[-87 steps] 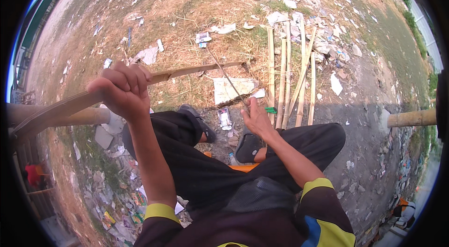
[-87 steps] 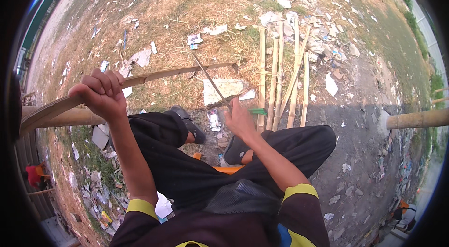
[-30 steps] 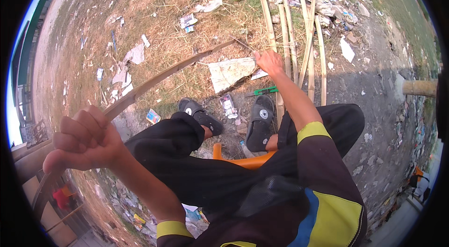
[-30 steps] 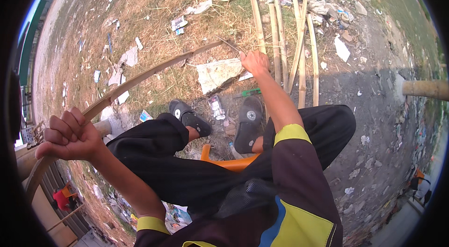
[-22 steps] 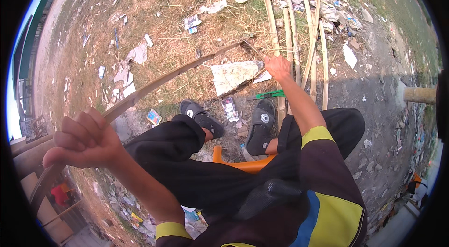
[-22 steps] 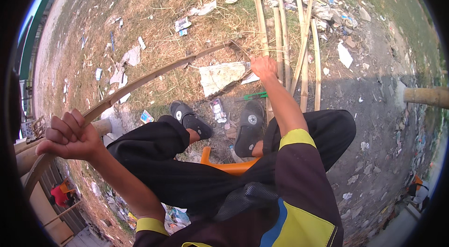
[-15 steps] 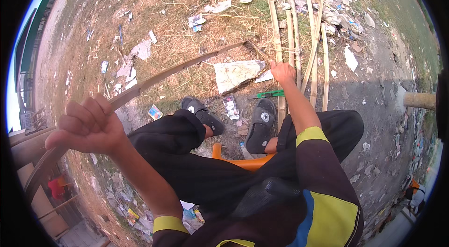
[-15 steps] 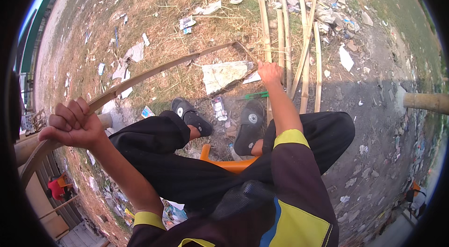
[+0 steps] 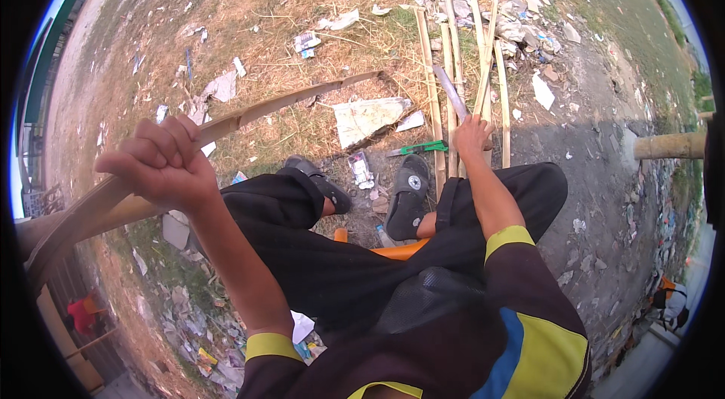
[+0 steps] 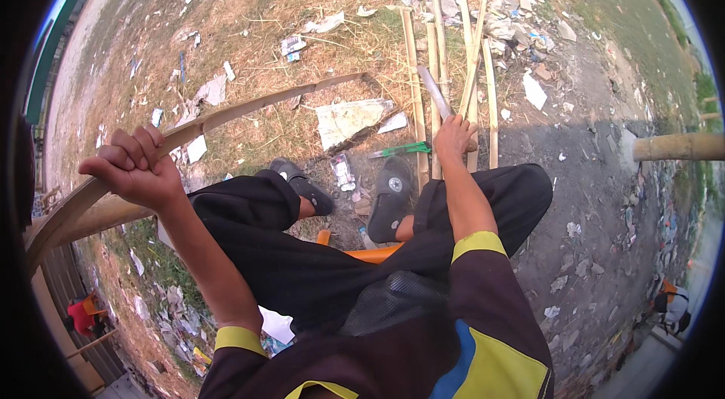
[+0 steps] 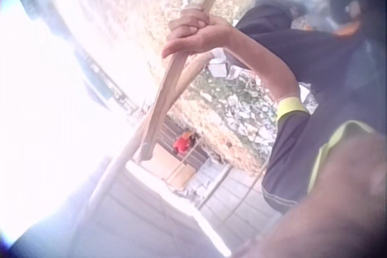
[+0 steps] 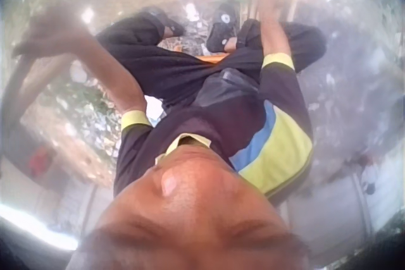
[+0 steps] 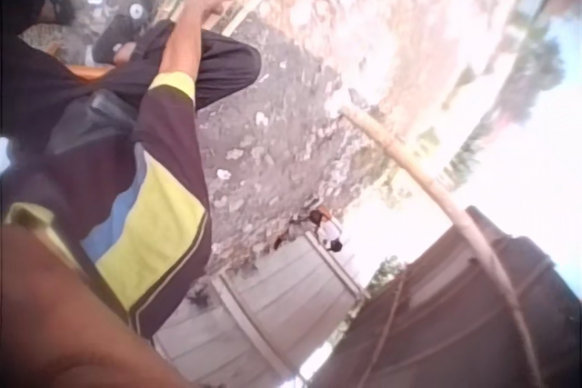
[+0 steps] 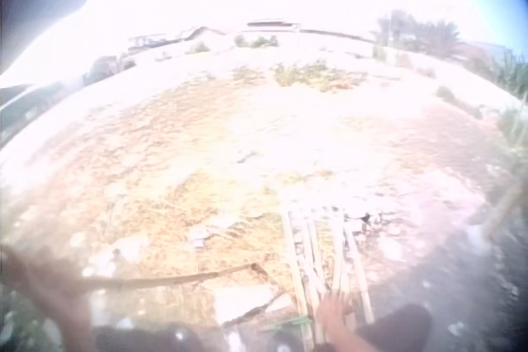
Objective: The person sits on a low stool outdoors and repeatedly sharpens thin bamboo sticks using a small green knife. They hold each stick with the left hand and scrape the blade along the surface with the right hand, rotating the stick to work different sides. Finished sticks are placed on the ground nearby.
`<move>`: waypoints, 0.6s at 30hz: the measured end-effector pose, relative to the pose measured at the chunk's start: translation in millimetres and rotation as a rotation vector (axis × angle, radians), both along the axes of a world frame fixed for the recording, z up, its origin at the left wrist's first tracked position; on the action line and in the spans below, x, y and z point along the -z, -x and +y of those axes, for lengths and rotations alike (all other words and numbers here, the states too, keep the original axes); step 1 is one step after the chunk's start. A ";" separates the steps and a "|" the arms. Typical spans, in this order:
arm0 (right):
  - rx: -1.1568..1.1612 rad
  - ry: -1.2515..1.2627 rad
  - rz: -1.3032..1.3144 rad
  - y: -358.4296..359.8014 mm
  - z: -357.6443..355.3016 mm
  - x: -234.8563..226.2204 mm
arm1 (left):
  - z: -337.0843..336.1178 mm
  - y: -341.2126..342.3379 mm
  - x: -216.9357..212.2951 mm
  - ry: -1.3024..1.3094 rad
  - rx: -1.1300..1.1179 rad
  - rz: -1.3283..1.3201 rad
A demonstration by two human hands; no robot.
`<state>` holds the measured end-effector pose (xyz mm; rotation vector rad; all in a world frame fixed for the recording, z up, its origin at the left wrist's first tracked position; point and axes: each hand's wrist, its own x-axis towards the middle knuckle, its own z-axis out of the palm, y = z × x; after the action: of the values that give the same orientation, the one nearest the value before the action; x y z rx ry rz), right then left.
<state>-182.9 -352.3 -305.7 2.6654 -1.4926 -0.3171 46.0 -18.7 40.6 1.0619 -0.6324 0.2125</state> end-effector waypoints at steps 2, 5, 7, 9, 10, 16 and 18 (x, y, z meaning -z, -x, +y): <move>-0.320 -0.105 -0.116 -5.5 19.3 14.7 | -2.3 2.3 -2.3 -0.002 -0.004 -0.007; -0.621 -0.167 -0.154 -7.7 41.9 46.3 | -2.4 1.7 -2.2 0.012 0.000 0.005; -0.701 -0.172 -0.128 -10.5 57.4 73.4 | -2.7 0.6 -0.6 0.021 -0.011 0.038; -0.718 -0.127 -0.081 -12.1 61.1 84.3 | 2.1 0.7 -3.0 0.031 -0.026 0.052; -0.726 -0.178 -0.024 -7.8 61.3 90.7 | 3.3 0.5 -0.7 0.032 -0.023 0.060; -0.372 -0.716 0.229 -44.3 30.5 5.2 | 0.9 2.9 3.1 0.041 0.085 -0.041; -0.412 -0.631 0.114 -63.2 25.3 -63.4 | -1.2 8.6 1.5 0.029 0.086 -0.035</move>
<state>-119.7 -327.0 -242.3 3.2502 -0.8683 -1.0261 37.5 -19.8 39.1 1.0028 -0.7031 0.1656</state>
